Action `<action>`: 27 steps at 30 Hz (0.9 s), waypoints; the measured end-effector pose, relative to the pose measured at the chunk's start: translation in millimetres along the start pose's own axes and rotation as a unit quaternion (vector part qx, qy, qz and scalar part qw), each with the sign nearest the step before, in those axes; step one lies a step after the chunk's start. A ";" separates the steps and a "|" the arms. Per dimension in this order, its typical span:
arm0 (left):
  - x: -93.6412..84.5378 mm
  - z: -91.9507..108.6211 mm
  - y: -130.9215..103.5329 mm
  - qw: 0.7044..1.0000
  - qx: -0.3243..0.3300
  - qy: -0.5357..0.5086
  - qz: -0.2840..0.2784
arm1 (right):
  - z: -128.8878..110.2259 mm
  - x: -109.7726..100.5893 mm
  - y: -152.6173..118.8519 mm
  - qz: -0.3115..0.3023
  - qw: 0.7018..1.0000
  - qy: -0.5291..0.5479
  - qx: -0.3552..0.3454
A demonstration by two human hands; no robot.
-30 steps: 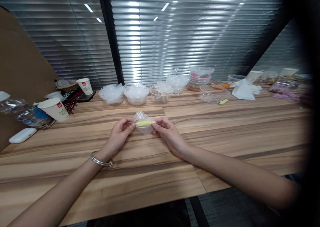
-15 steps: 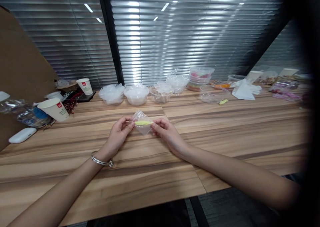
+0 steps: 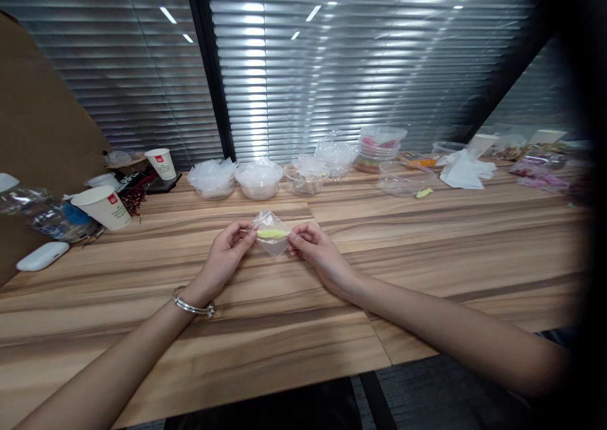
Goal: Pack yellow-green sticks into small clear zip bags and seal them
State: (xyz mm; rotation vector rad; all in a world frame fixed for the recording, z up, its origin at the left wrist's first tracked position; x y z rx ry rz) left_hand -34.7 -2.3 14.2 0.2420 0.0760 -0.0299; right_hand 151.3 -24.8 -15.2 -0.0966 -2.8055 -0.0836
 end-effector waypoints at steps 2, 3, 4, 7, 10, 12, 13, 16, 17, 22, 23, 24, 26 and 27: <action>-0.1 0.4 -0.2 1.000 0.001 0.000 0.001 | 0.8 0.1 0.2 -0.001 1.000 -0.001 0.000; -0.1 0.7 -0.4 1.000 0.000 0.000 0.001 | 1.1 0.2 0.3 0.000 1.000 -0.002 0.001; -0.2 1.0 -0.7 1.000 -0.003 0.000 0.000 | 1.3 0.3 0.4 0.002 1.000 -0.001 0.002; 1.3 1.4 -2.4 0.999 -0.030 -0.007 -0.033 | 1.2 -0.3 1.1 0.024 0.999 0.021 0.008; 4.0 -0.2 -4.5 0.993 -0.069 -0.040 -0.083 | 1.0 -1.4 2.1 0.046 0.997 0.060 0.016; 4.9 -2.3 -4.7 0.988 -0.089 -0.086 -0.093 | 0.9 -1.7 2.5 0.048 0.996 0.074 0.021; 4.9 -3.3 -4.4 0.985 -0.096 -0.110 -0.090 | 0.7 -1.6 2.6 0.047 0.996 0.075 0.021; 5.1 -4.6 -3.0 0.981 -0.101 -0.148 -0.081 | 0.5 -1.3 2.7 0.042 0.997 0.068 0.020; 5.2 -4.3 -2.8 0.981 -0.101 -0.143 -0.083 | 0.9 -1.5 2.8 0.042 0.997 0.065 0.021; 5.4 0.3 -4.2 0.989 -0.073 -0.051 -0.119 | 4.2 -4.3 4.5 0.048 0.998 0.044 0.016; 5.1 0.9 -4.7 0.989 -0.068 -0.039 -0.124 | 4.3 -4.6 4.6 0.046 0.998 0.042 0.014; 4.9 1.1 -5.2 0.989 -0.070 -0.036 -0.128 | 4.1 -4.6 4.6 0.044 0.998 0.041 0.013; 4.9 0.7 -6.3 0.985 -0.091 -0.053 -0.134 | 2.6 -4.0 4.2 0.043 0.998 0.047 0.018; 5.1 0.1 -6.8 0.982 -0.107 -0.067 -0.138 | 1.6 -3.5 3.9 0.044 0.997 0.051 0.023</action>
Point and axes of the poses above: each hand's wrist, its own y-axis towards the middle knuckle, its own x-axis out of the palm, z = x × y, the point moved 3 cm from there along y, towards the middle knuckle, and after that the axes turned 11 degrees about z, right-handed, at the moved point
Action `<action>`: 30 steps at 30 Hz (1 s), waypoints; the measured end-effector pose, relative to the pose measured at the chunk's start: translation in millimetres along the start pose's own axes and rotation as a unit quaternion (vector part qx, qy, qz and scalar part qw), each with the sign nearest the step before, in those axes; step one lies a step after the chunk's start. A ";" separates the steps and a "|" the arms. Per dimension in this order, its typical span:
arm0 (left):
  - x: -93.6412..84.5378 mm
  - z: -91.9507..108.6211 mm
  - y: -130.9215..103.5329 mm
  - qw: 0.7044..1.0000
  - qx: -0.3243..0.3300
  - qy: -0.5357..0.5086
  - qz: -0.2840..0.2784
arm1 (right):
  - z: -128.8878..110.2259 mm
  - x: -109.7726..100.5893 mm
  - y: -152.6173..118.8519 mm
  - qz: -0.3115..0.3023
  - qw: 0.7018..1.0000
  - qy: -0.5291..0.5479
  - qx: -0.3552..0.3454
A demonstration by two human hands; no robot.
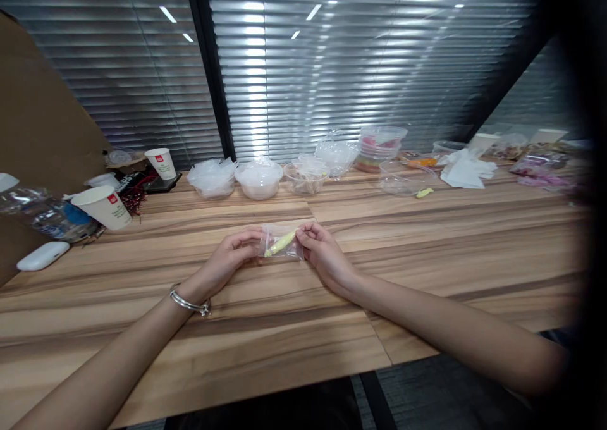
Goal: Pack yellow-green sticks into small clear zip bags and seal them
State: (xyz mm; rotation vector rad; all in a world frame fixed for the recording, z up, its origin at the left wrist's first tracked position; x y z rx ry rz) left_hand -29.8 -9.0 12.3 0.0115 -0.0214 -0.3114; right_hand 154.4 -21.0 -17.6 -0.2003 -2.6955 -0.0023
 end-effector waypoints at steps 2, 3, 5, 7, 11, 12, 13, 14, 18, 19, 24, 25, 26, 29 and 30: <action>0.6 -1.4 -0.1 0.999 -0.028 -0.029 -0.008 | -2.3 1.4 -1.0 0.003 1.000 0.004 0.010; 0.8 -2.0 0.2 0.998 -0.037 -0.040 -0.009 | -3.5 2.3 -1.6 0.002 1.000 0.003 0.013; 0.6 -2.6 1.2 0.998 -0.042 -0.053 -0.007 | -5.6 4.3 -3.5 -0.008 1.000 -0.004 0.012; -0.2 -2.5 2.3 0.998 -0.032 -0.057 0.000 | -7.1 6.8 -6.2 -0.027 0.999 -0.018 0.004; -0.9 -3.4 2.4 0.999 -0.025 -0.042 -0.003 | -7.8 10.3 -10.5 -0.055 0.998 -0.040 -0.019; -0.9 -4.3 2.1 0.999 -0.028 -0.034 -0.007 | -7.3 10.3 -10.6 -0.054 0.997 -0.041 -0.021; -0.9 -5.4 1.9 0.999 -0.029 -0.025 -0.011 | -6.7 9.9 -10.4 -0.051 0.998 -0.042 -0.022; -1.0 -6.8 1.7 0.999 -0.029 -0.018 -0.014 | -6.0 9.4 -9.8 -0.047 0.998 -0.042 -0.023; -1.4 -12.0 2.3 0.999 -0.023 -0.006 -0.031 | -4.8 7.0 -7.4 -0.037 0.998 -0.044 -0.030; -1.4 -12.6 2.6 0.999 -0.023 -0.004 -0.036 | -4.9 6.7 -7.3 -0.037 0.998 -0.047 -0.032; -0.4 -10.0 2.7 0.998 -0.016 0.010 -0.056 | -7.1 7.4 -9.8 -0.032 0.998 -0.056 -0.028; 0.0 -9.1 2.3 0.998 -0.013 0.013 -0.061 | -7.7 7.9 -10.4 -0.031 0.998 -0.053 -0.025; 0.4 -8.3 1.8 0.998 -0.011 0.017 -0.066 | -8.2 8.6 -10.9 -0.030 0.998 -0.049 -0.022; 2.2 -8.8 -0.5 0.995 -0.019 0.034 -0.096 | -9.3 10.2 -11.2 -0.026 0.999 -0.028 -0.013; 3.1 -9.5 -1.4 0.993 -0.024 0.041 -0.107 | -9.4 10.5 -11.0 -0.025 0.999 -0.024 -0.010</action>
Point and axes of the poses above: each hand's wrist, its own y-axis towards the middle knuckle, its own x-axis out of the palm, z = x × y, the point moved 3 cm from there along y, towards the middle knuckle, and after that the axes turned 11 degrees about z, right-handed, at the moved point
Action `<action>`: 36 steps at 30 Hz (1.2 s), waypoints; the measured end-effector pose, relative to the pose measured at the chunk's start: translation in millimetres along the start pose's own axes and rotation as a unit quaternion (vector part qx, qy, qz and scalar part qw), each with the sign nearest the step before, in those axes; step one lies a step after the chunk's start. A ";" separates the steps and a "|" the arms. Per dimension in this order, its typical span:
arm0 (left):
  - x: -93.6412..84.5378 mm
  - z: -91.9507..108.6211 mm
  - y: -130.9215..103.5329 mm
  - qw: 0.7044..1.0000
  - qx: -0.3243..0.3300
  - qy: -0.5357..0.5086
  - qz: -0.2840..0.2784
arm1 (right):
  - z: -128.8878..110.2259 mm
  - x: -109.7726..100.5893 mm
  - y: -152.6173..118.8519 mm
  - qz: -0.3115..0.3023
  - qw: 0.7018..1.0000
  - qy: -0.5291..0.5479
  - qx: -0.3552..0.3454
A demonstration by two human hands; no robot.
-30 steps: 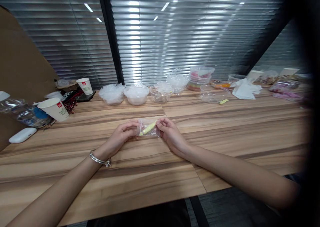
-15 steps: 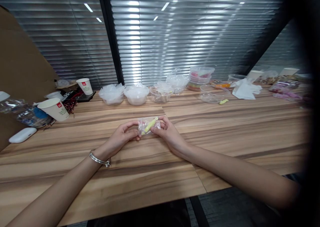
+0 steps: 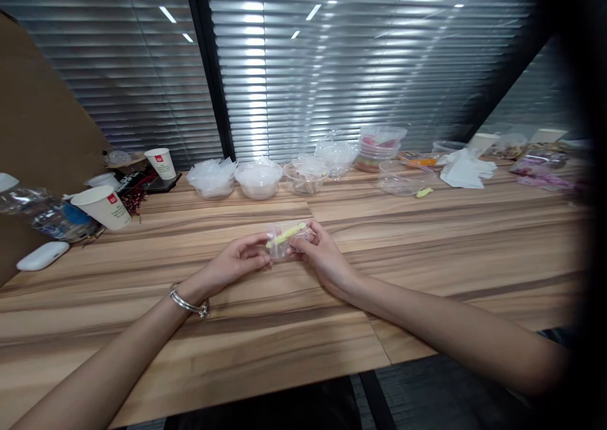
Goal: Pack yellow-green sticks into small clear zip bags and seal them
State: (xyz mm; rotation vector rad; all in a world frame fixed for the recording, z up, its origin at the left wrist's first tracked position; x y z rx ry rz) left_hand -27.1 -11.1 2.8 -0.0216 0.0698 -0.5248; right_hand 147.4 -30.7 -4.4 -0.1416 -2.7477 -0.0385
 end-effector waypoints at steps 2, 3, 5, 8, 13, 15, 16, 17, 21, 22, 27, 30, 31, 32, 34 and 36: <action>1.7 -0.6 -0.8 1.000 -0.005 0.006 -0.006 | 0.4 0.2 0.8 -0.003 1.000 -0.001 0.006; 2.4 -0.2 -1.0 1.000 -0.005 0.005 0.000 | 0.7 0.2 1.2 -0.008 1.000 -0.004 0.008; 3.5 2.0 -0.8 1.000 -0.002 0.000 0.023 | 1.4 -0.2 2.0 -0.015 1.000 -0.013 0.007; 5.5 6.2 -0.4 0.999 0.001 0.002 0.042 | 2.5 -1.3 2.8 -0.016 1.000 -0.020 0.006; 4.8 7.7 0.5 0.999 0.010 -0.002 0.053 | 1.2 -1.5 1.2 -0.021 1.000 -0.007 0.000; 4.2 7.5 0.9 0.999 0.016 -0.012 0.049 | 0.2 -1.5 -0.1 -0.023 1.000 -0.002 -0.003; 3.9 7.3 1.1 0.998 0.016 -0.024 0.047 | -0.1 -1.5 -0.6 -0.023 1.000 -0.001 -0.002; 3.7 6.8 1.3 0.998 0.012 -0.041 0.046 | -0.2 -1.6 -0.9 -0.021 1.000 -0.002 -0.002; 2.3 4.1 2.1 0.995 -0.009 -0.079 0.060 | 1.0 -2.3 -0.3 -0.018 1.000 -0.004 0.006; 2.0 3.6 1.9 0.996 -0.010 -0.068 0.062 | 1.3 -2.5 0.0 -0.018 1.000 -0.003 0.006; 1.7 5.3 -0.6 0.998 -0.010 -0.017 0.060 | 1.6 -2.7 0.6 -0.021 1.000 -0.001 0.007; 3.9 10.1 -2.3 0.999 0.000 -0.010 0.051 | 1.6 -2.8 1.2 -0.018 1.000 -0.010 0.013; 4.6 11.7 -2.8 0.999 0.001 -0.006 0.053 | 1.7 -2.8 1.6 -0.019 1.000 -0.014 0.014; 5.2 13.1 -3.1 0.998 0.000 -0.002 0.058 | 1.8 -2.9 1.9 -0.020 1.000 -0.017 0.013; 5.5 14.3 -3.2 0.997 -0.011 0.008 0.074 | 2.2 -3.0 2.5 -0.022 0.999 -0.022 0.008; 4.8 14.0 -2.6 0.995 -0.019 0.017 0.092 | 2.4 -3.0 2.6 -0.022 0.999 -0.027 0.003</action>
Point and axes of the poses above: each hand's wrist, its own y-axis towards the middle knuckle, its own x-axis out of the palm, z = x × y, the point moved 3 cm from there along y, towards the middle knuckle, and after that the axes turned 11 degrees about z, right-handed, at the moved point
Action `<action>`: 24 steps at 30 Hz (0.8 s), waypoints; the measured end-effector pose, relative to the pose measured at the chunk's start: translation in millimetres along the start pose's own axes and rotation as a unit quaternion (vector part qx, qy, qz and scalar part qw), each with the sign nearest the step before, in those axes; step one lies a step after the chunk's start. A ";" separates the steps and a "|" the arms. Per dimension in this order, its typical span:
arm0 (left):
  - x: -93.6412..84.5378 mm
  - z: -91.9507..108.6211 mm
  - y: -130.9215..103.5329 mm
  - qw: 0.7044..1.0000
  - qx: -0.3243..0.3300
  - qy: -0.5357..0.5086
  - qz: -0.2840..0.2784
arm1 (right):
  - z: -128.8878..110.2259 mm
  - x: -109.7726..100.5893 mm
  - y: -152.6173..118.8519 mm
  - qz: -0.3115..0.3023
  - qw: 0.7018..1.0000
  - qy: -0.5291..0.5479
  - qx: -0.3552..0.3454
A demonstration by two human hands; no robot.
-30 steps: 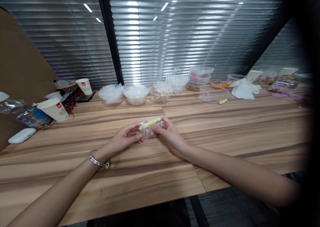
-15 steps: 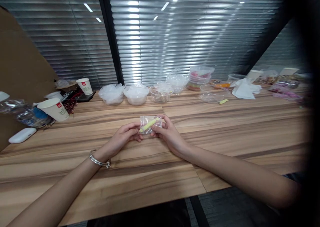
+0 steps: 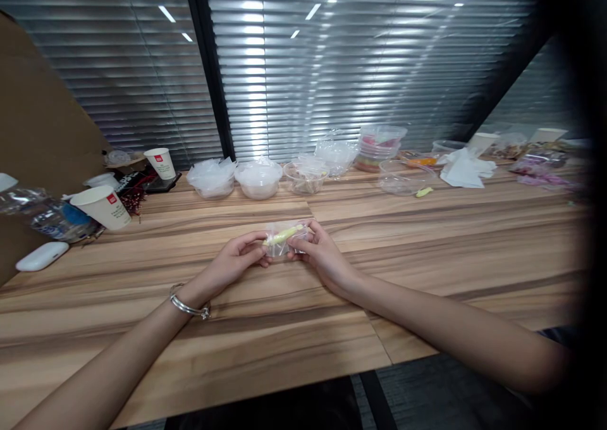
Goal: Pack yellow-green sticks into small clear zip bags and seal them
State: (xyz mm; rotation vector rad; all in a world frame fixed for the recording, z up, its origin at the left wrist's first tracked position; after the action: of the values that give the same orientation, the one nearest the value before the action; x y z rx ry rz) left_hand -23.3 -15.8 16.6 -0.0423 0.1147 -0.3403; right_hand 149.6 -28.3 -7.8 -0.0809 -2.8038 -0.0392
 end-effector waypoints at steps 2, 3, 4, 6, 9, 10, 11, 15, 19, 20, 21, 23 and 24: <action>-0.8 -1.3 1.8 1.000 0.011 0.007 0.010 | -0.1 0.5 -0.5 0.001 1.000 -0.003 -0.002; -1.4 -2.1 3.0 1.000 0.025 0.009 0.015 | -0.2 1.0 -0.9 0.001 1.000 -0.003 -0.003; -2.2 -3.0 4.3 0.999 0.042 0.011 0.019 | -0.5 1.5 -1.3 0.002 1.000 -0.002 -0.002; -4.2 -5.1 7.0 0.996 0.079 0.020 0.028 | -1.2 2.5 -2.3 0.008 1.000 0.002 -0.001; -8.5 -7.7 10.9 0.989 0.129 0.049 0.055 | -2.5 3.4 -3.3 0.017 1.000 0.014 -0.003; -9.7 -8.2 12.0 0.986 0.140 0.063 0.063 | -2.9 3.6 -3.4 0.015 1.000 0.018 -0.004; -10.3 -8.4 12.8 0.984 0.148 0.076 0.063 | -3.4 3.9 -3.5 0.010 1.000 0.019 -0.006; -11.9 -3.2 11.6 0.967 0.197 0.132 0.090 | -5.3 4.7 -4.0 -0.008 1.000 0.020 -0.006; -9.9 4.1 7.2 0.953 0.229 0.178 0.085 | -6.2 5.6 -5.4 -0.010 1.000 0.017 -0.005; -9.5 5.6 6.2 0.949 0.236 0.189 0.084 | -6.1 5.8 -5.7 -0.012 1.000 0.015 -0.009; -9.2 6.8 5.3 0.946 0.243 0.200 0.082 | -6.1 5.9 -5.9 -0.013 1.000 0.012 -0.013; -8.6 8.4 4.0 0.940 0.252 0.218 0.072 | -5.8 6.0 -6.0 -0.015 1.000 0.002 -0.023; -8.3 8.6 3.7 0.939 0.254 0.225 0.063 | -5.7 6.0 -5.9 -0.015 1.000 -0.003 -0.027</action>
State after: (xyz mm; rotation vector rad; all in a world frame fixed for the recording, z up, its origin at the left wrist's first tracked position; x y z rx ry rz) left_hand -28.8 -9.3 25.8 0.5565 0.4783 -0.2375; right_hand 145.4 -34.0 -0.5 -0.0513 -2.8103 -0.1234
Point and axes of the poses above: each hand's wrist, its own y-axis towards the middle knuckle, its own x-axis out of the palm, z = x × y, the point moved 3 cm from there along y, towards the middle knuckle, and after that the axes turned 11 degrees about z, right-handed, at the moved point
